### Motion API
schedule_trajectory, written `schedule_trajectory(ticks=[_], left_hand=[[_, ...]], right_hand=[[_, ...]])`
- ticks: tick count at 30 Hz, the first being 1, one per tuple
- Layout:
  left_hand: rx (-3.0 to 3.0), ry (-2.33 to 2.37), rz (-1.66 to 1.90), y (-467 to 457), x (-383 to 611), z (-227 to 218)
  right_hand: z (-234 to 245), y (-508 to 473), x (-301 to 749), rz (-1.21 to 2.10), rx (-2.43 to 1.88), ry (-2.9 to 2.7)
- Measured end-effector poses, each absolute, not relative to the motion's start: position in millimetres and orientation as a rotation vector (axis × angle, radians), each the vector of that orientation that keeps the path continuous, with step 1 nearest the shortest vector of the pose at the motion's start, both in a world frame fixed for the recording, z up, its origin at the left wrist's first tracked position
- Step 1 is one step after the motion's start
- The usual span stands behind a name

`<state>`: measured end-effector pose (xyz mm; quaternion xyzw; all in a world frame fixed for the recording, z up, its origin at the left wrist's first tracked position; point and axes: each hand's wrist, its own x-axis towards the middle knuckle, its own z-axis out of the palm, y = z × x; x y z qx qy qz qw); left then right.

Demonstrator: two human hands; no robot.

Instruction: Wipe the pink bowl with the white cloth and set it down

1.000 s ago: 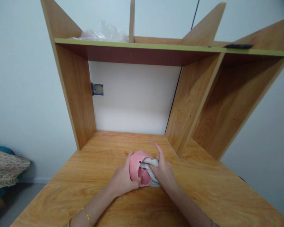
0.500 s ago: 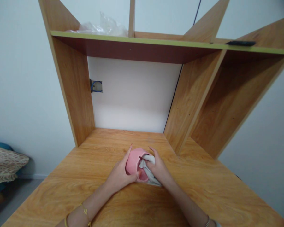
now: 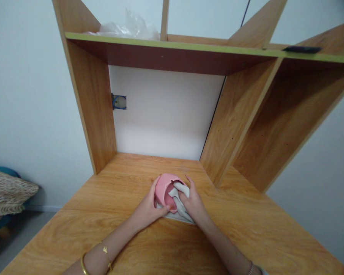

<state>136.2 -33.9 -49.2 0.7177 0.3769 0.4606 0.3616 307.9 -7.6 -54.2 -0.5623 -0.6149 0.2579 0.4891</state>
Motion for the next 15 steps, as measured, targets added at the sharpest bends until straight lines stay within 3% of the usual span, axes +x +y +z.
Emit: schedule_trajectory(ticks=[7, 15], left_hand=[[1.964, 1.236, 1.094, -43.0, 134.4, -30.4], [2.136, 1.354, 0.970, -48.7, 128.7, -22.4]], right_hand=[[-31.8, -13.3, 311.2, 0.474, -1.492, -1.569], [-14.1, -34.1, 306.4, 0.016, -1.552, -1.793]])
